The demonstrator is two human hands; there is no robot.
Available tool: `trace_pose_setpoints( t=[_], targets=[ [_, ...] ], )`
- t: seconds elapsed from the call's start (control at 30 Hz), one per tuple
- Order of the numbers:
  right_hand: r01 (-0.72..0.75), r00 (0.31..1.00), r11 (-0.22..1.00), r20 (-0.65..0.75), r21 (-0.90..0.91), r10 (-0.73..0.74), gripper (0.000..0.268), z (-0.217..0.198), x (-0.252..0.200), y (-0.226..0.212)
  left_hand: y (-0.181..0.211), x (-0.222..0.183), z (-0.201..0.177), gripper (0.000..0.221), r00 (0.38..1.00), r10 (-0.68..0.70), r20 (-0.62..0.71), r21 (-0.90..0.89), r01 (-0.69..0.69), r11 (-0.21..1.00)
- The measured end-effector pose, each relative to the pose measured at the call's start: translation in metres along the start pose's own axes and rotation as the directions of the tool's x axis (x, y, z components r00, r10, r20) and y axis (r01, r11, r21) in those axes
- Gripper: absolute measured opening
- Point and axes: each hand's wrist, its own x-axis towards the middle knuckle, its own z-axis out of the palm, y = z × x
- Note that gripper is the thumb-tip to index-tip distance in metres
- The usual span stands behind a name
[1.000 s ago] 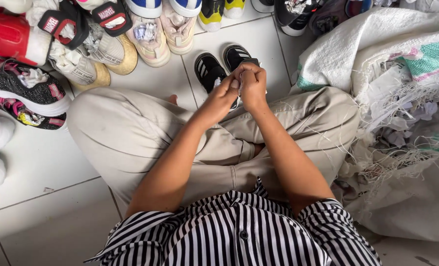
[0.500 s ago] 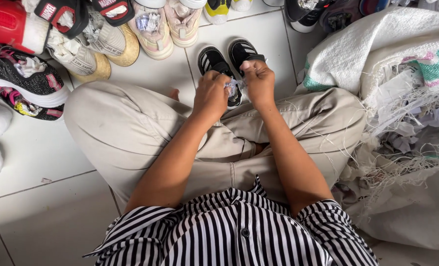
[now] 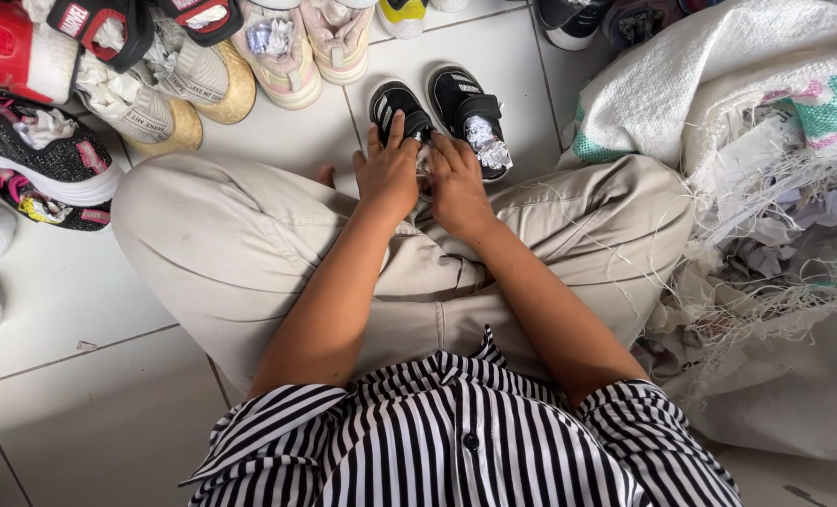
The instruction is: Stuffing various pairs of shoes with crumpled paper scraps to maintain their shape.
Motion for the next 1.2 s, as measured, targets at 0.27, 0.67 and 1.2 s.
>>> trace_pose_setpoints(
  t=[0.27, 0.67, 1.2],
  targets=[
    [-0.006, 0.995, 0.995, 0.095, -0.104, 0.016, 0.024, 0.034, -0.014, 0.070, -0.017, 0.020, 0.027, 0.043, 0.999, 0.042, -0.025, -0.060, -0.043, 0.997],
    [0.057, 0.973, 0.981, 0.229, -0.185, -0.013, 0.035, -0.021, -0.022, 0.008, -0.004, 0.006, 0.040, 0.016, 0.791, 0.179, -0.585, 0.199, -0.073, 0.977],
    [-0.058, 0.949, 0.960, 0.283, -0.273, 0.138, 0.024, -0.020, -0.012, 0.012, -0.010, -0.004, 0.059, 0.024, 0.795, 0.464, -0.392, 0.238, -0.399, 0.886]
  ],
)
